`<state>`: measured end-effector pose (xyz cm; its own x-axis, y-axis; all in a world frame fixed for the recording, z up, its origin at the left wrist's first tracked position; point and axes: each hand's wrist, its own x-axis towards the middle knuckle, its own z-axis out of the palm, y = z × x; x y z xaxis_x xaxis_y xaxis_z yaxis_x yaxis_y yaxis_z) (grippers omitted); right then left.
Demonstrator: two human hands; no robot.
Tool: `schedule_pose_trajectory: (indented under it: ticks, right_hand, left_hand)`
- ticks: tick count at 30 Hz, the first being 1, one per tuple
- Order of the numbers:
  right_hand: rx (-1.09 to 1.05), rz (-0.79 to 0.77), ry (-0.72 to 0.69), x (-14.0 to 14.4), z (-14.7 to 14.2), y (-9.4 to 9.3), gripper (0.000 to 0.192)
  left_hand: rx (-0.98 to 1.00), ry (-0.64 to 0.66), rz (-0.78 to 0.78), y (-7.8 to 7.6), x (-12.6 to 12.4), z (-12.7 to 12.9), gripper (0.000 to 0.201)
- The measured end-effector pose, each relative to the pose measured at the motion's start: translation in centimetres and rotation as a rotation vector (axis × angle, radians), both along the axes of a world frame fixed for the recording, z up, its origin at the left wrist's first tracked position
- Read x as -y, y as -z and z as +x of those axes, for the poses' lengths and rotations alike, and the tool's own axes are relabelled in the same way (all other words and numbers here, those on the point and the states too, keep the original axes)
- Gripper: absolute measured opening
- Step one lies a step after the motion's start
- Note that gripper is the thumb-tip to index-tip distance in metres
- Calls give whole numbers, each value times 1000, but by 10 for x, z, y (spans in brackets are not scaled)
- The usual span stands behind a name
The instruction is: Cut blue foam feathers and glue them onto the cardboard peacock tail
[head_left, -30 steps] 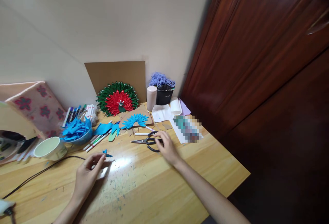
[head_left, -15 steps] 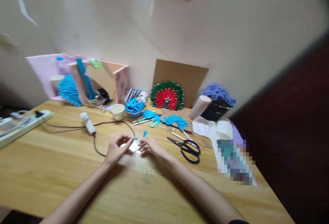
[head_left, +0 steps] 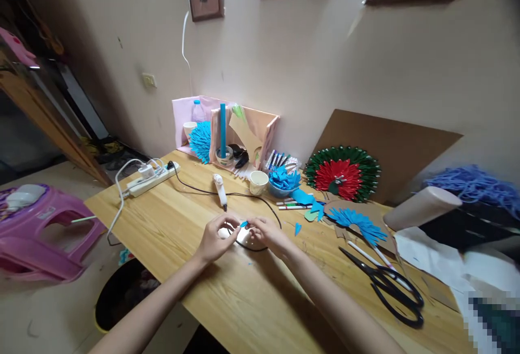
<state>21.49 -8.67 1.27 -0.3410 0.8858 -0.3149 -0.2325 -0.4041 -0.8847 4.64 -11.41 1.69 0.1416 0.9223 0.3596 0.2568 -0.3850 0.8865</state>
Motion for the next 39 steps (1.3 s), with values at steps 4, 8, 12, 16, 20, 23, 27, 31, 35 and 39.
schedule_pose_trajectory:
  ticks: [4,8,12,16,20,23,27,31,35,39]
  right_hand:
    - [105,70,76,-6,-17,1,27]
    - [173,179,66,-11,-33,-2,31]
    - [239,297,-27,-15,-40,-1,33]
    - [450,459,50,-35,-47,4,31]
    - [717,667,144,-69,-78,8,31]
    - [786,686,104,-87,-104,12,25]
    - [754,676,94,-90,-108,16,15]
    - [571,658,150,-72,-81,19,28]
    - [474,647,175,-55,-57,23,31]
    - [437,616,185,-51,-49,30,31]
  left_hand:
    - [73,-51,-223,4,-9,-2,24]
    - [137,-80,-275,10,-11,0,27]
    - [131,-199,-265,9,-14,-25,28]
    - [109,-410,-223,-2,-41,-72,27]
    - [148,-566,-132,-10,-93,-102,28]
    - [150,-581,-136,-6,-125,-106,29]
    - [137,-605,-146,8,-137,-105,29]
    - [131,-586,-164,20,-133,-106,27]
    - [135,-536,-190,26,-133,-101,28]
    - [146,-530,-195,28,-133,-94,28]
